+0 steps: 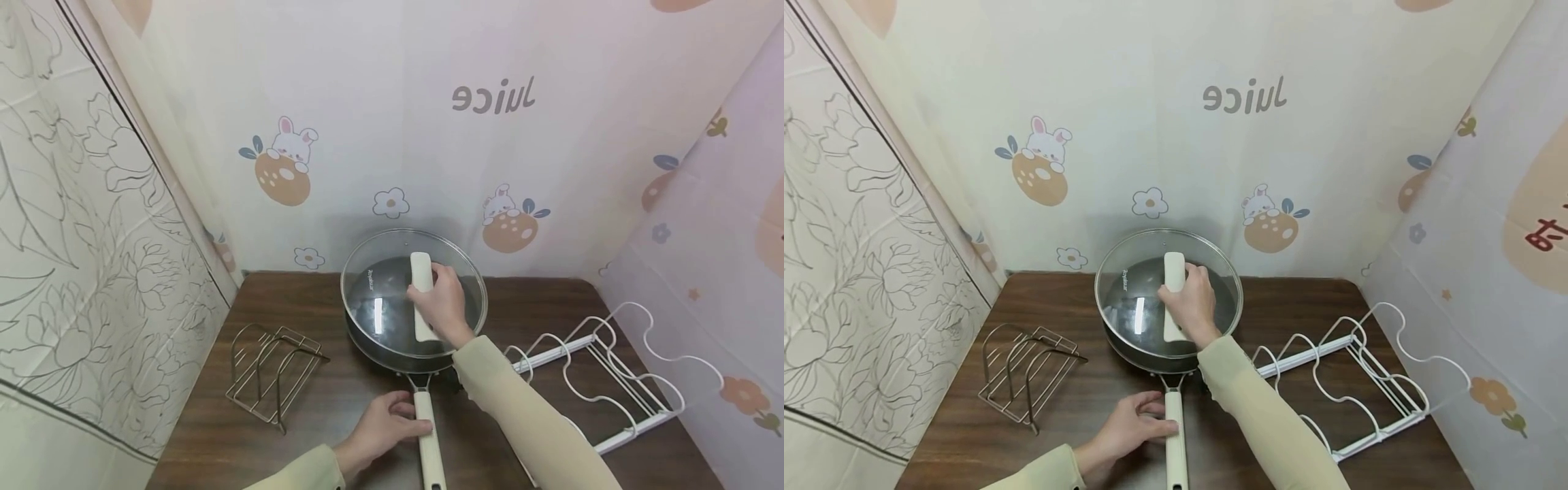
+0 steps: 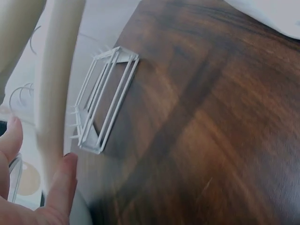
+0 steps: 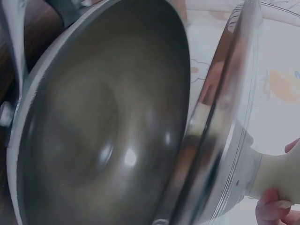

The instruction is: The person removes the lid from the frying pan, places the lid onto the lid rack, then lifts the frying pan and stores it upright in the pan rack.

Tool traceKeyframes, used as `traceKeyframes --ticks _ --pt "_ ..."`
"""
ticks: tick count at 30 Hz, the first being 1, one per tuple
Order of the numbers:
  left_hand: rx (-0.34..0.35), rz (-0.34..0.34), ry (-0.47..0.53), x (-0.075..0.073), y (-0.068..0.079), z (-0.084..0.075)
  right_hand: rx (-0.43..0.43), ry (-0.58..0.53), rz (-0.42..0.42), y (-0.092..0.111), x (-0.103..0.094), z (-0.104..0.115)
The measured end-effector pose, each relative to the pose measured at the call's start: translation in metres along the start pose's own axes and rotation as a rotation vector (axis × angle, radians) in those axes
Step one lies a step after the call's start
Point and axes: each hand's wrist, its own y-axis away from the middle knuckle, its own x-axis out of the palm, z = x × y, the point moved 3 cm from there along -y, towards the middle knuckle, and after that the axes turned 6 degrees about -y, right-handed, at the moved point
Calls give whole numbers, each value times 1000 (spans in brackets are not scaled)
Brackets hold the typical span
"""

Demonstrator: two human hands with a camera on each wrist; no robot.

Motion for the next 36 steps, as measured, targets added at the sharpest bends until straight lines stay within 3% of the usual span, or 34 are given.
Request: traceKeyframes --ticks 3,14,27,36 --pt "17 11 -56 -9 2 -3 -3 -25 -8 1 -2 4" --pt "96 30 -111 -46 8 -23 -44 -98 -38 -2 -6 13" --pt "133 -91 -229 -102 10 -55 -38 -240 -91 -3 -12 19" --pt "91 -220 -292 -145 19 -88 -1 -354 -97 -1 -14 20"
